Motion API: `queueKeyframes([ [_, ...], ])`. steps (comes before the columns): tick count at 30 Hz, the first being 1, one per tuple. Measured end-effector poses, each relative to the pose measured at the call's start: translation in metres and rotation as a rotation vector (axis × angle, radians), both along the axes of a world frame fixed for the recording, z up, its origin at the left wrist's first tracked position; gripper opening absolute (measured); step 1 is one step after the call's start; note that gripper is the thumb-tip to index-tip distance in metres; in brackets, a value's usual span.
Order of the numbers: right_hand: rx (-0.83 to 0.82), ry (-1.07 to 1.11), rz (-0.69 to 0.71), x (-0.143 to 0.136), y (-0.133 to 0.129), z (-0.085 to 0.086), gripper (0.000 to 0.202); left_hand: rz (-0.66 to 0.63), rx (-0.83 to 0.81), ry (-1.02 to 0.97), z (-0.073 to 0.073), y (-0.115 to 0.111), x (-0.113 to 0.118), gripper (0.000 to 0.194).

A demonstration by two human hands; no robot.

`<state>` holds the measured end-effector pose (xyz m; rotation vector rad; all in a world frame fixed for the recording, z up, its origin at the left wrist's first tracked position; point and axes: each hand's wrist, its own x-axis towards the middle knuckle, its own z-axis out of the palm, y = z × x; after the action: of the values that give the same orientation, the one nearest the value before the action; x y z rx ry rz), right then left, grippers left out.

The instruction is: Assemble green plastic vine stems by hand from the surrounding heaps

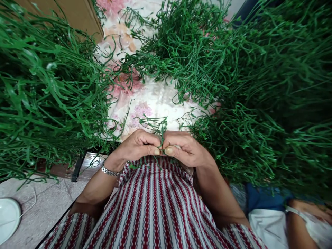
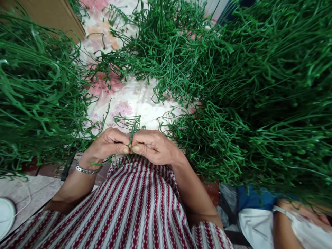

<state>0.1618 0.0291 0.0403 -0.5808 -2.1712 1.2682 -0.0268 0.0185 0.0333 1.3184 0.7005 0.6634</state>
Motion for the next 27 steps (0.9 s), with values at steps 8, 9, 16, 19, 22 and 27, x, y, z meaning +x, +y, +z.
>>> queueKeyframes([
  [8,-0.611,0.316,-0.013,-0.006,-0.009,-0.016,0.03,-0.025,-0.256,-0.21,-0.002,0.005,0.002,0.015],
  [9,-0.635,0.326,-0.012,-0.006,-0.009,-0.017,0.031,-0.016,-0.279,-0.216,-0.003,0.005,0.002,0.015],
  [16,-0.698,0.457,-0.162,-0.01,0.0,-0.018,0.03,0.026,-0.429,-0.282,-0.007,0.019,0.015,0.025],
  [19,-0.545,0.428,-0.333,-0.011,0.01,-0.016,0.031,0.13,-0.4,-0.284,-0.006,0.034,0.021,0.028],
  [22,-0.286,0.192,-0.526,-0.01,0.02,-0.013,0.03,0.191,-0.243,-0.163,-0.002,0.048,0.024,0.03],
  [27,0.145,-0.22,-0.644,-0.006,0.026,-0.005,0.024,0.134,-0.034,0.086,0.003,0.06,0.023,0.03],
])
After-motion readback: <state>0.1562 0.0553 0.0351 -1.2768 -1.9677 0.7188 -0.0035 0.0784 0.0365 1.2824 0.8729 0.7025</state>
